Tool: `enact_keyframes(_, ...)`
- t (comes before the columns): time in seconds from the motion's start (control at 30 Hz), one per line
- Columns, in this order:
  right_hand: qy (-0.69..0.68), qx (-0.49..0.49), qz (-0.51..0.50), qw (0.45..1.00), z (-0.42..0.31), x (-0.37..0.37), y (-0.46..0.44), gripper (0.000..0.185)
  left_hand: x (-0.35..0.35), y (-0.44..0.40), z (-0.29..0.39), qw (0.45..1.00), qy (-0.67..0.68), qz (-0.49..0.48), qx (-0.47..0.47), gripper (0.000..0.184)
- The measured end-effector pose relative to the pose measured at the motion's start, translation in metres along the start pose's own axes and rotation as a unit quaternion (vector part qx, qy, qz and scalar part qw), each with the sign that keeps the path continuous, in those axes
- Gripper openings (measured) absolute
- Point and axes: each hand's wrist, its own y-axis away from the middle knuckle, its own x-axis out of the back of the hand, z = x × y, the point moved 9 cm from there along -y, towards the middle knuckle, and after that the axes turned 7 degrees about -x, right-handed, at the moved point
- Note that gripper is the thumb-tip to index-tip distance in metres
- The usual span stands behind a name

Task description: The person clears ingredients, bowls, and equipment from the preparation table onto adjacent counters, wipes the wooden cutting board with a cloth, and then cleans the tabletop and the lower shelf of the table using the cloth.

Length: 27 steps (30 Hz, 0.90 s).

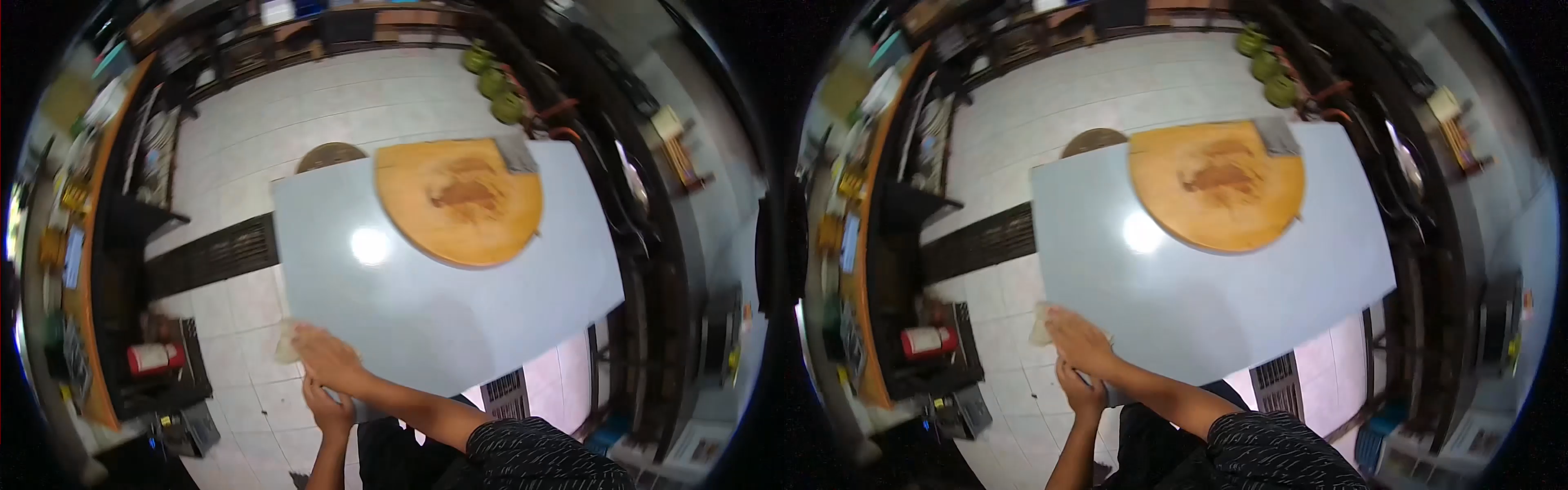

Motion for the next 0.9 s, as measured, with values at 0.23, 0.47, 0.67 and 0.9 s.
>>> enact_keyframes(0.23, -0.095, -0.018, -0.001, 0.995, 0.121, 0.116, 0.046, 0.042, -0.004, 0.004, 0.003, 0.997, -0.063, -0.029, -0.022, 0.041)
enact_keyframes(0.47, 0.084, -0.042, 0.068, 0.993, 0.361, 0.365, 0.179, 0.042, -0.004, 0.001, 0.005, 0.995, -0.093, -0.027, -0.028, 0.042)
enact_keyframes(0.67, 0.391, -0.382, 0.106, 0.830, 0.501, 0.545, 0.297, 0.047, -0.001, 0.003, 0.022, 0.987, -0.157, 0.027, -0.031, 0.048)
enact_keyframes(0.9, 0.401, -0.450, 0.221, 0.766, 0.560, 0.583, 0.353, 0.043, -0.001, 0.001, 0.017, 0.989, -0.149, -0.004, -0.015, 0.053)
